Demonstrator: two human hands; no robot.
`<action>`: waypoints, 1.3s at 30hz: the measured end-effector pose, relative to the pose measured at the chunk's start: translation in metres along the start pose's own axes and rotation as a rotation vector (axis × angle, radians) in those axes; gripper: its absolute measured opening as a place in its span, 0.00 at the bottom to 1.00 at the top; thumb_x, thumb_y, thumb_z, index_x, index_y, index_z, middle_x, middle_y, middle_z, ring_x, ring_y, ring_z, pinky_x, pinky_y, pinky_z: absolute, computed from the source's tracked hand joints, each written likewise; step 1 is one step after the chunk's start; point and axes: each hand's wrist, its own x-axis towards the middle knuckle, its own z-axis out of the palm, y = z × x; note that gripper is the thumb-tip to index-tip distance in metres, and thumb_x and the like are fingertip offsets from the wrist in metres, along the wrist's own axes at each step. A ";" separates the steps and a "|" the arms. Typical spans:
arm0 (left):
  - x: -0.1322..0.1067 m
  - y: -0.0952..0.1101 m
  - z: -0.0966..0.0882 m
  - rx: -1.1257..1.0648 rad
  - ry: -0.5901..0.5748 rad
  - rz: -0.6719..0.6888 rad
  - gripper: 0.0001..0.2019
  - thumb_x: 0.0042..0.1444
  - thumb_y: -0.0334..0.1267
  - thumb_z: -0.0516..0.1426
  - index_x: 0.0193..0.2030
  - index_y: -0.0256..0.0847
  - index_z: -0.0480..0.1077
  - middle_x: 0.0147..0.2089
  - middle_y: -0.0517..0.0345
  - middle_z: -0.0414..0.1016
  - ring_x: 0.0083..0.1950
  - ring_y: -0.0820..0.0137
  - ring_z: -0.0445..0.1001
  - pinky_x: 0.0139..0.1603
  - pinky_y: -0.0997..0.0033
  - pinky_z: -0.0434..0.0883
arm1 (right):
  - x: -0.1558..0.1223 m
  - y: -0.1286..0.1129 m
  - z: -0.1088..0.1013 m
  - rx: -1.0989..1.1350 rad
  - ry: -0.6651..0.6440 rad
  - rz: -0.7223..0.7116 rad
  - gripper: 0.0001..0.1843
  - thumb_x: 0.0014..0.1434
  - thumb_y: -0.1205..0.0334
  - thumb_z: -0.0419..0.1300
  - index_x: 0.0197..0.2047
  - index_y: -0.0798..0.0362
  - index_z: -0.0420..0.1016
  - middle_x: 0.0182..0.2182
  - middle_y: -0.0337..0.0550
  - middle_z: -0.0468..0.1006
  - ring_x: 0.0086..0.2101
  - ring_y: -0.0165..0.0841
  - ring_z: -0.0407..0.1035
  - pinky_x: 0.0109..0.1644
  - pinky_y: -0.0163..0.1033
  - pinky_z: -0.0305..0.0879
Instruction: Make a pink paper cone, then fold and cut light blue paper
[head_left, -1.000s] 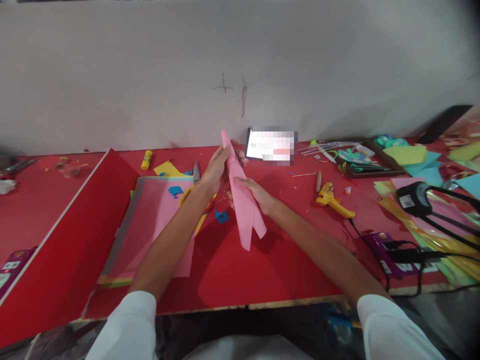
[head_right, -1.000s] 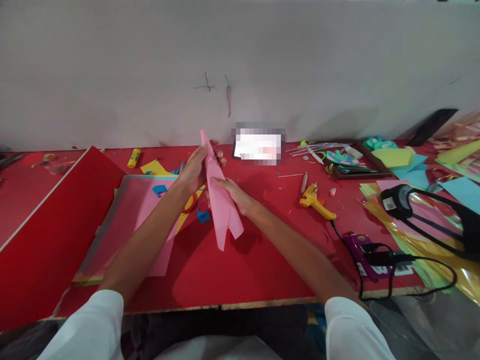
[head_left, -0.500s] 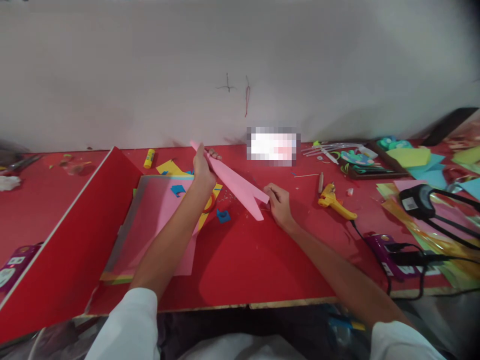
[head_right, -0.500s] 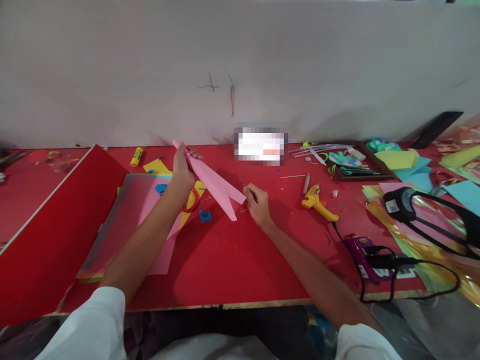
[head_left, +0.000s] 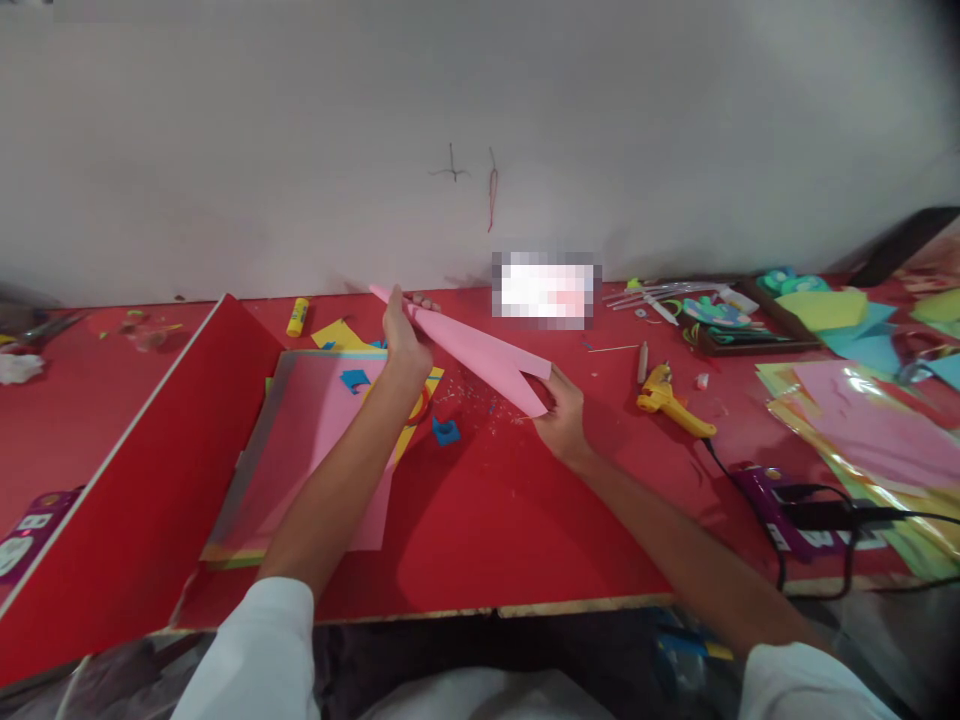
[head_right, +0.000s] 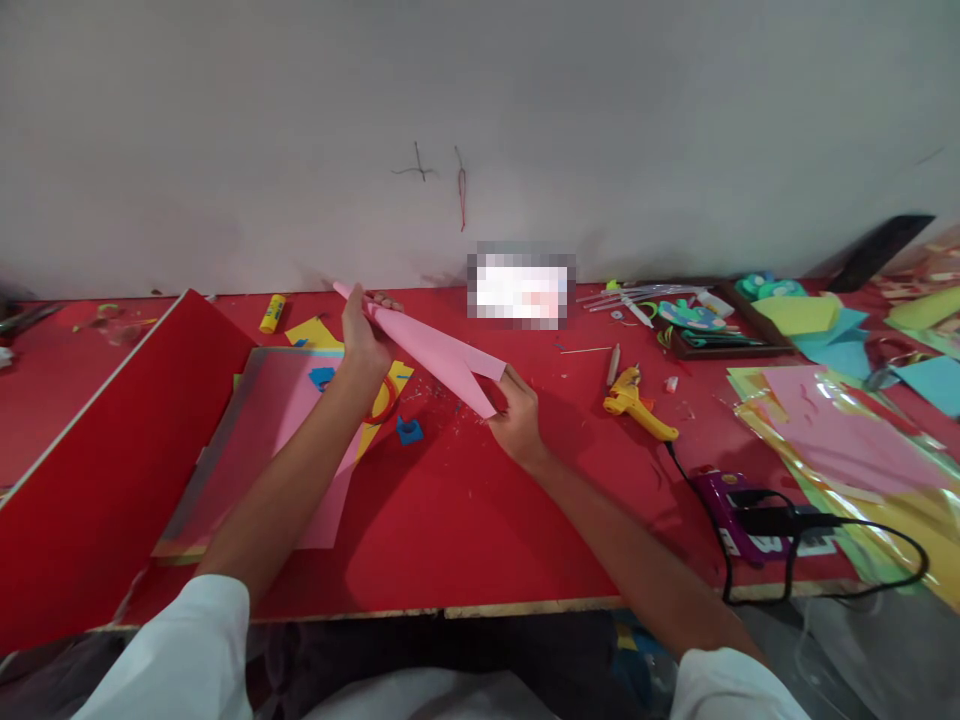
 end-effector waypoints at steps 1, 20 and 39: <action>-0.001 -0.001 0.001 0.000 -0.013 -0.006 0.17 0.72 0.40 0.58 0.30 0.42 0.62 0.25 0.65 0.64 0.24 0.77 0.67 0.35 0.75 0.72 | -0.002 0.004 0.001 -0.010 -0.018 0.003 0.16 0.66 0.54 0.63 0.55 0.47 0.81 0.50 0.51 0.85 0.50 0.48 0.81 0.52 0.54 0.79; -0.009 -0.013 -0.003 0.080 -0.186 -0.001 0.15 0.70 0.42 0.61 0.32 0.41 0.66 0.27 0.62 0.68 0.28 0.76 0.71 0.39 0.74 0.73 | 0.000 -0.008 -0.003 0.115 -0.291 0.156 0.27 0.57 0.49 0.67 0.59 0.49 0.80 0.54 0.50 0.86 0.53 0.52 0.81 0.59 0.55 0.77; -0.004 0.029 0.010 0.015 -0.213 -0.127 0.17 0.67 0.40 0.65 0.30 0.43 0.63 0.23 0.68 0.59 0.20 0.80 0.61 0.27 0.76 0.69 | 0.012 0.011 0.000 0.548 -0.004 0.471 0.06 0.63 0.57 0.59 0.37 0.48 0.74 0.34 0.40 0.79 0.32 0.32 0.73 0.38 0.39 0.71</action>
